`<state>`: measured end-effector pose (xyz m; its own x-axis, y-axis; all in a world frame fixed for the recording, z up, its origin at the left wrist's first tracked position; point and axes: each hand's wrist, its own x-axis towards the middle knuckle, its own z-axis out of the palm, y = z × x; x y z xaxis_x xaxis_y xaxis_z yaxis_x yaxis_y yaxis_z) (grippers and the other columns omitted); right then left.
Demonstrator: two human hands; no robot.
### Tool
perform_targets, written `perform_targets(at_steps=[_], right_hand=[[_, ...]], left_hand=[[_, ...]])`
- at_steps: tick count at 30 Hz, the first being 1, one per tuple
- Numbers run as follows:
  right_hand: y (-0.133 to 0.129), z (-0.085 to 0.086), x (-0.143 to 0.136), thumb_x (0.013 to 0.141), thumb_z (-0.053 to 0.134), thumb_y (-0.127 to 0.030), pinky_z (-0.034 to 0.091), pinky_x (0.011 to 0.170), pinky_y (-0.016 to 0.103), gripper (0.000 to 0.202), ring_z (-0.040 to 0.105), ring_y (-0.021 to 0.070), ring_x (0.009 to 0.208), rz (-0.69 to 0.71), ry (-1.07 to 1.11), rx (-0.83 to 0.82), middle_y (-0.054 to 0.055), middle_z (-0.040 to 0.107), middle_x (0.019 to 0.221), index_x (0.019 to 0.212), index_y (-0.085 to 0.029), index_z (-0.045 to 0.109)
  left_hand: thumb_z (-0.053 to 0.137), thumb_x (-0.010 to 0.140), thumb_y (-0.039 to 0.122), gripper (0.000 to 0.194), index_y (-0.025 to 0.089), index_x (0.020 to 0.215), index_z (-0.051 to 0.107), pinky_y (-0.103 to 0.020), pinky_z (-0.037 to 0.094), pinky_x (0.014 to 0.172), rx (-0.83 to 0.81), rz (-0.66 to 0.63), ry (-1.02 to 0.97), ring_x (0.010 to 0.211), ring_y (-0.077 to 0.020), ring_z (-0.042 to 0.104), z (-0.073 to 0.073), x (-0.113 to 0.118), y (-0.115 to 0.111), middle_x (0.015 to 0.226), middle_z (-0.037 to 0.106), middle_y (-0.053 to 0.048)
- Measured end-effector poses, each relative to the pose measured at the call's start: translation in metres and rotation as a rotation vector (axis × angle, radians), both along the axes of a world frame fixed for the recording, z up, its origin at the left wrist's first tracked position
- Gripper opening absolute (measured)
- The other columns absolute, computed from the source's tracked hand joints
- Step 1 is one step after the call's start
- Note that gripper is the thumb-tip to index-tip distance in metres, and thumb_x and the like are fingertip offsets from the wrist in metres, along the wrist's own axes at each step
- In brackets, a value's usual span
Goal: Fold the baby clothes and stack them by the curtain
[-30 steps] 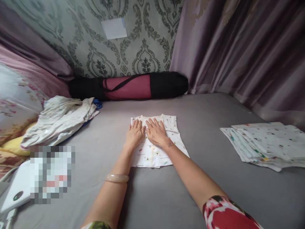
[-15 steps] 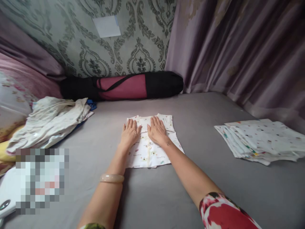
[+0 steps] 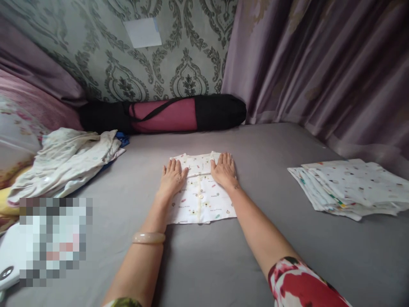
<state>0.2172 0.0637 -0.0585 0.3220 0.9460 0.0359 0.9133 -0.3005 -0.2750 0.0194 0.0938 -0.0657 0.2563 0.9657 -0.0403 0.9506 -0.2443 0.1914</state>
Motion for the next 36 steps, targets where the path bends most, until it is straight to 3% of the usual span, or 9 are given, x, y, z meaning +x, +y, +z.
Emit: perform_targets(at_steps=[5,9,13,17,21,25,30,32,36], right_hand=[[0.004,0.001,0.003,0.1,0.018,-0.041,0.013,0.117,0.042,0.067,0.016,0.0304,0.146,-0.005,0.016,-0.033,0.021,0.024,0.156,0.148,0.005,0.028],[0.007,0.0,0.004,0.101,0.015,-0.042,0.01,0.117,0.045,0.064,0.012,0.029,0.147,0.03,-0.013,0.066,0.018,0.021,0.158,0.15,-0.003,0.027],[0.006,-0.008,-0.001,0.1,0.018,-0.047,0.009,0.116,0.049,0.062,0.013,0.0309,0.147,0.151,-0.059,0.066,0.014,0.022,0.159,0.152,-0.014,0.028],[0.004,-0.011,-0.005,0.099,0.019,-0.048,0.007,0.115,0.053,0.061,0.016,0.0333,0.145,0.153,-0.078,-0.014,0.013,0.025,0.158,0.151,-0.019,0.03],[0.005,-0.01,-0.004,0.099,0.018,-0.049,0.005,0.116,0.054,0.062,0.012,0.0323,0.146,0.149,-0.078,-0.044,0.011,0.022,0.159,0.153,-0.02,0.027],[0.013,-0.002,0.0,0.098,0.017,-0.052,0.003,0.115,0.056,0.064,0.008,0.0329,0.147,0.159,-0.023,-0.149,0.011,0.017,0.161,0.153,-0.02,0.024],[0.031,0.005,-0.003,0.098,0.018,-0.046,-0.001,0.116,0.052,0.066,0.008,0.0292,0.147,0.206,-0.047,-0.132,0.016,0.021,0.159,0.151,-0.007,0.027],[0.034,0.001,-0.007,0.098,0.02,-0.044,0.0,0.117,0.047,0.067,0.012,0.0274,0.147,0.243,-0.061,-0.07,0.017,0.024,0.158,0.149,-0.002,0.028],[0.03,-0.014,-0.016,0.098,0.022,-0.043,0.007,0.117,0.043,0.066,0.017,0.0276,0.146,0.234,-0.058,0.02,0.019,0.024,0.157,0.148,0.0,0.03]], left_hand=[[0.02,0.099,0.046,0.066,0.004,0.148,0.03,-0.049,0.017,0.118,0.014,0.006,0.026,0.147,-0.0283,0.016,0.012,0.002,-0.004,0.157,0.023,-0.018],[0.02,0.1,0.042,0.062,0.006,0.148,0.032,-0.046,0.015,0.12,0.134,0.004,0.045,0.147,-0.0262,0.018,0.02,0.01,-0.009,0.157,0.027,-0.016],[0.018,0.1,0.046,0.063,0.01,0.149,0.032,-0.048,0.015,0.119,0.134,-0.027,0.046,0.147,-0.0272,0.016,0.011,0.013,-0.006,0.158,0.025,-0.015],[0.016,0.098,0.052,0.066,0.014,0.15,0.031,-0.056,0.017,0.116,0.044,-0.02,0.045,0.147,-0.0308,0.015,0.0,0.01,-0.001,0.158,0.021,-0.018],[0.014,0.098,0.052,0.066,0.014,0.15,0.029,-0.057,0.016,0.115,0.016,-0.018,0.026,0.148,-0.0307,0.012,0.0,0.008,-0.001,0.159,0.019,-0.018],[0.017,0.098,0.051,0.064,0.015,0.148,0.032,-0.06,0.018,0.114,-0.027,-0.039,0.033,0.148,-0.0317,0.014,0.009,0.007,0.005,0.158,0.021,-0.019],[0.021,0.099,0.046,0.055,0.018,0.142,0.041,-0.057,0.015,0.115,0.037,-0.149,0.074,0.145,-0.0291,0.023,0.024,0.017,0.023,0.154,0.034,-0.014],[0.021,0.099,0.047,0.057,0.016,0.144,0.038,-0.053,0.014,0.117,0.07,-0.189,0.073,0.145,-0.0275,0.023,0.02,0.022,0.028,0.154,0.034,-0.014],[0.016,0.099,0.05,0.064,0.013,0.148,0.032,-0.05,0.014,0.117,0.085,-0.164,0.055,0.146,-0.0272,0.021,-0.001,0.026,0.031,0.156,0.03,-0.015]])
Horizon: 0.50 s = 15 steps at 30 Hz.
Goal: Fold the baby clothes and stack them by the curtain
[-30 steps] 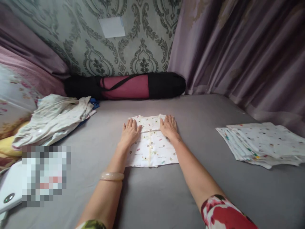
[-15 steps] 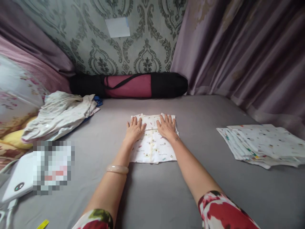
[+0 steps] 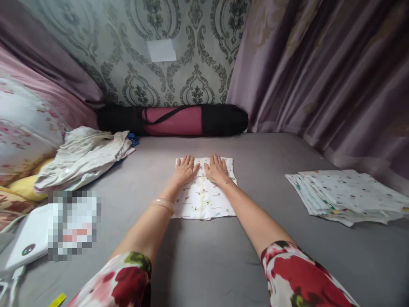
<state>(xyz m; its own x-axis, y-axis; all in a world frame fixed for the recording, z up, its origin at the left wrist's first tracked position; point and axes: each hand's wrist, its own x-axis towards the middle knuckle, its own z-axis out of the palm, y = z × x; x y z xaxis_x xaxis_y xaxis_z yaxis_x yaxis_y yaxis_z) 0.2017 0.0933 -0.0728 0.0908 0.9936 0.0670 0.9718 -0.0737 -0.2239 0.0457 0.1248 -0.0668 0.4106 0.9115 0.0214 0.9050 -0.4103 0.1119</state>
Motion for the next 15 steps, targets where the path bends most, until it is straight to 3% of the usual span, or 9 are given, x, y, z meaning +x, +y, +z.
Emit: perform_targets(at_steps=[4,8,11,15], right_hand=[[-0.006,0.002,-0.004,0.099,0.022,-0.043,0.006,0.117,0.043,0.065,0.015,0.0278,0.146,-0.014,0.016,-0.004,0.018,0.022,0.158,0.149,-0.002,0.029],[-0.014,0.027,0.006,0.099,0.016,-0.045,0.006,0.118,0.042,0.067,0.011,0.0248,0.148,0.057,0.078,-0.157,0.015,0.016,0.16,0.151,-0.005,0.024],[-0.028,0.038,0.023,0.098,0.012,-0.046,0.004,0.119,0.04,0.067,0.007,0.0211,0.149,0.155,0.079,-0.167,0.011,0.013,0.161,0.154,-0.009,0.017],[-0.048,0.024,0.041,0.097,0.015,-0.047,0.002,0.119,0.037,0.068,0.007,0.0202,0.149,0.229,0.002,-0.12,0.01,0.014,0.161,0.154,-0.009,0.018]], left_hand=[[0.01,0.098,0.052,0.069,0.01,0.15,0.027,-0.05,0.013,0.118,-0.027,0.009,0.001,0.147,-0.027,0.016,-0.011,-0.001,0.002,0.157,0.026,-0.016],[0.012,0.097,0.056,0.071,0.012,0.151,0.024,-0.052,0.012,0.117,-0.055,-0.052,0.015,0.148,-0.0279,0.014,-0.006,-0.009,0.006,0.159,0.021,-0.016],[0.015,0.097,0.058,0.072,0.014,0.153,0.021,-0.051,0.007,0.118,-0.021,-0.153,0.001,0.149,-0.0259,0.01,-0.002,-0.026,-0.002,0.16,0.017,-0.014],[0.013,0.097,0.058,0.07,0.016,0.153,0.022,-0.044,0.004,0.12,-0.054,-0.271,-0.002,0.149,-0.022,0.01,-0.001,-0.048,-0.026,0.161,0.017,-0.01]])
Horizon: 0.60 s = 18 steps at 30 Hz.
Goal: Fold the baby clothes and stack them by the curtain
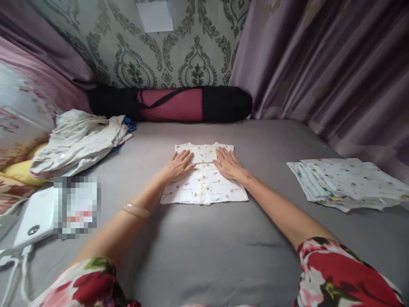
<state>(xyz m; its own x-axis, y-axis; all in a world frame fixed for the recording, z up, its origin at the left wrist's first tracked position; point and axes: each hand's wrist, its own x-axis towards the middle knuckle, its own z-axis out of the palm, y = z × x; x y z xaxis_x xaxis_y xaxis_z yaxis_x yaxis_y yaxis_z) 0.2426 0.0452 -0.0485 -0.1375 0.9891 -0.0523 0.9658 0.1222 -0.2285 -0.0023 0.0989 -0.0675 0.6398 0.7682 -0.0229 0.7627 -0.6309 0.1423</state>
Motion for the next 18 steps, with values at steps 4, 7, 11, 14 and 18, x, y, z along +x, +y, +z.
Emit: perform_targets(at_steps=[4,7,11,14,18], right_hand=[[-0.003,-0.016,0.005,0.097,0.018,-0.046,0.003,0.119,0.038,0.066,0.011,0.0206,0.148,-0.007,-0.03,0.035,0.009,0.019,0.16,0.153,-0.01,0.024],[-0.001,-0.014,0.004,0.098,0.019,-0.045,0.004,0.119,0.038,0.065,0.013,0.0206,0.148,-0.002,-0.028,0.05,0.01,0.02,0.16,0.152,-0.009,0.025],[-0.02,-0.009,-0.006,0.098,0.02,-0.041,0.0,0.119,0.039,0.063,0.008,0.0199,0.149,0.088,-0.031,0.077,0.009,0.017,0.161,0.154,-0.01,0.021],[-0.047,-0.014,-0.022,0.098,0.022,-0.041,0.002,0.12,0.039,0.064,0.007,0.0192,0.149,0.186,-0.014,0.08,0.008,0.018,0.16,0.154,-0.011,0.02],[-0.068,-0.02,-0.038,0.099,0.019,-0.037,0.004,0.12,0.04,0.061,0.012,0.02,0.148,0.195,-0.012,0.072,0.009,0.021,0.159,0.152,-0.008,0.025]], left_hand=[[0.014,0.097,0.056,0.069,0.016,0.152,0.024,-0.043,0.006,0.12,-0.02,0.026,0.003,0.149,-0.0218,0.011,0.001,-0.005,-0.011,0.16,0.019,-0.009],[0.016,0.098,0.052,0.066,0.014,0.152,0.026,-0.044,0.006,0.12,0.002,0.032,0.025,0.149,-0.0231,0.011,0.008,-0.001,-0.014,0.16,0.02,-0.01],[0.022,0.098,0.048,0.064,0.012,0.15,0.028,-0.044,0.003,0.12,0.085,0.039,0.051,0.149,-0.0251,0.009,0.021,0.009,-0.04,0.159,0.023,-0.011],[0.02,0.098,0.05,0.065,0.012,0.15,0.028,-0.044,0.005,0.121,0.062,-0.007,0.044,0.149,-0.0241,0.01,0.021,0.018,-0.07,0.159,0.024,-0.01],[0.013,0.099,0.051,0.067,0.011,0.151,0.025,-0.045,0.008,0.12,-0.01,-0.008,0.056,0.149,-0.0229,0.012,0.009,0.026,-0.09,0.159,0.021,-0.012]])
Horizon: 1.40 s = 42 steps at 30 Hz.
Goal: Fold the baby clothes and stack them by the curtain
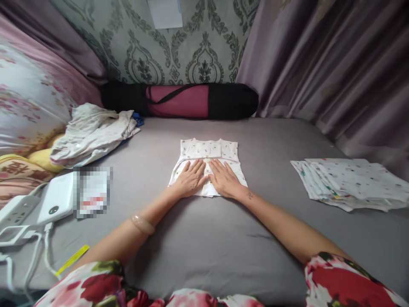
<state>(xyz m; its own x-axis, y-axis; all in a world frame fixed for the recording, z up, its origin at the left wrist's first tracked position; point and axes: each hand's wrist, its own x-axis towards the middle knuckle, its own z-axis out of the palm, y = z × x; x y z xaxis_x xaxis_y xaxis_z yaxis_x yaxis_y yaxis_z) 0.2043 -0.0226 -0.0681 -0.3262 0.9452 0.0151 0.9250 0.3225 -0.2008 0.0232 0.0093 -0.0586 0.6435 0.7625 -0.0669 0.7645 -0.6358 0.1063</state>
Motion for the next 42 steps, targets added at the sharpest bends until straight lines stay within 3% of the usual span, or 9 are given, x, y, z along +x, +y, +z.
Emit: perform_targets(at_steps=[5,11,14,19,22,26,31,36,42], right_hand=[[-0.011,0.011,-0.001,0.099,0.02,-0.039,0.005,0.12,0.043,0.061,0.011,0.0215,0.148,-0.003,-0.023,-0.037,0.01,0.017,0.16,0.152,-0.008,0.024],[-0.052,0.01,-0.006,0.1,0.021,-0.04,0.005,0.12,0.046,0.058,0.008,0.0227,0.149,0.103,0.011,-0.017,0.007,0.014,0.161,0.153,-0.018,0.025],[-0.059,0.009,-0.011,0.101,0.02,-0.04,0.005,0.12,0.048,0.057,0.009,0.0242,0.148,0.098,0.012,-0.036,0.008,0.015,0.161,0.153,-0.017,0.025],[-0.056,0.031,-0.007,0.101,0.018,-0.042,0.006,0.12,0.045,0.058,0.009,0.0223,0.148,0.113,0.043,-0.123,0.007,0.015,0.161,0.153,-0.017,0.025],[-0.055,0.042,0.011,0.1,0.017,-0.043,0.007,0.121,0.042,0.059,0.009,0.0197,0.148,0.034,0.054,-0.12,0.004,0.019,0.16,0.153,-0.02,0.027],[-0.05,0.031,0.04,0.098,0.019,-0.045,0.006,0.121,0.043,0.064,0.01,0.0227,0.148,-0.136,-0.036,-0.033,0.01,0.019,0.16,0.152,-0.01,0.026],[-0.05,0.016,0.053,0.098,0.016,-0.046,0.012,0.12,0.042,0.068,0.013,0.0226,0.148,-0.15,-0.075,-0.044,0.014,0.017,0.159,0.152,-0.005,0.026],[-0.056,0.016,0.055,0.098,0.016,-0.046,0.011,0.12,0.043,0.07,0.013,0.0241,0.148,-0.212,-0.076,-0.053,0.016,0.016,0.159,0.152,-0.001,0.022],[-0.059,0.03,0.067,0.098,0.018,-0.047,0.012,0.121,0.041,0.07,0.012,0.0215,0.148,-0.149,-0.015,-0.175,0.014,0.015,0.16,0.152,-0.003,0.021]], left_hand=[[0.014,0.098,0.054,0.069,0.012,0.153,0.022,-0.046,0.008,0.12,0.024,-0.005,-0.017,0.149,-0.0243,0.012,-0.009,-0.008,-0.003,0.159,0.02,-0.012],[0.018,0.097,0.059,0.07,0.016,0.153,0.023,-0.046,0.007,0.12,0.073,0.001,-0.024,0.149,-0.0246,0.01,-0.012,-0.034,-0.036,0.16,0.018,-0.01],[0.017,0.098,0.058,0.069,0.016,0.152,0.026,-0.047,0.009,0.12,0.07,0.024,-0.009,0.148,-0.0244,0.012,-0.011,-0.036,-0.043,0.16,0.019,-0.01],[0.018,0.097,0.059,0.071,0.015,0.152,0.025,-0.048,0.011,0.12,0.058,-0.001,-0.005,0.149,-0.0242,0.011,-0.012,-0.039,-0.038,0.16,0.017,-0.01],[0.02,0.097,0.058,0.068,0.018,0.152,0.027,-0.045,0.011,0.12,0.08,0.004,-0.033,0.149,-0.0225,0.01,-0.013,-0.052,-0.032,0.16,0.018,-0.008],[0.019,0.098,0.054,0.065,0.018,0.151,0.029,-0.046,0.01,0.12,0.093,0.122,-0.018,0.149,-0.0231,0.012,-0.01,-0.071,-0.024,0.16,0.021,-0.008],[0.017,0.097,0.055,0.069,0.015,0.152,0.027,-0.048,0.014,0.119,0.019,0.16,-0.013,0.148,-0.0247,0.012,-0.007,-0.077,-0.02,0.16,0.019,-0.01],[0.013,0.098,0.054,0.069,0.014,0.152,0.024,-0.049,0.011,0.12,0.003,0.21,-0.028,0.149,-0.0238,0.012,-0.006,-0.078,-0.021,0.16,0.019,-0.009],[0.016,0.097,0.058,0.069,0.018,0.152,0.024,-0.052,0.014,0.118,-0.04,0.18,-0.033,0.148,-0.0255,0.015,-0.012,-0.089,-0.014,0.161,0.018,-0.008]])
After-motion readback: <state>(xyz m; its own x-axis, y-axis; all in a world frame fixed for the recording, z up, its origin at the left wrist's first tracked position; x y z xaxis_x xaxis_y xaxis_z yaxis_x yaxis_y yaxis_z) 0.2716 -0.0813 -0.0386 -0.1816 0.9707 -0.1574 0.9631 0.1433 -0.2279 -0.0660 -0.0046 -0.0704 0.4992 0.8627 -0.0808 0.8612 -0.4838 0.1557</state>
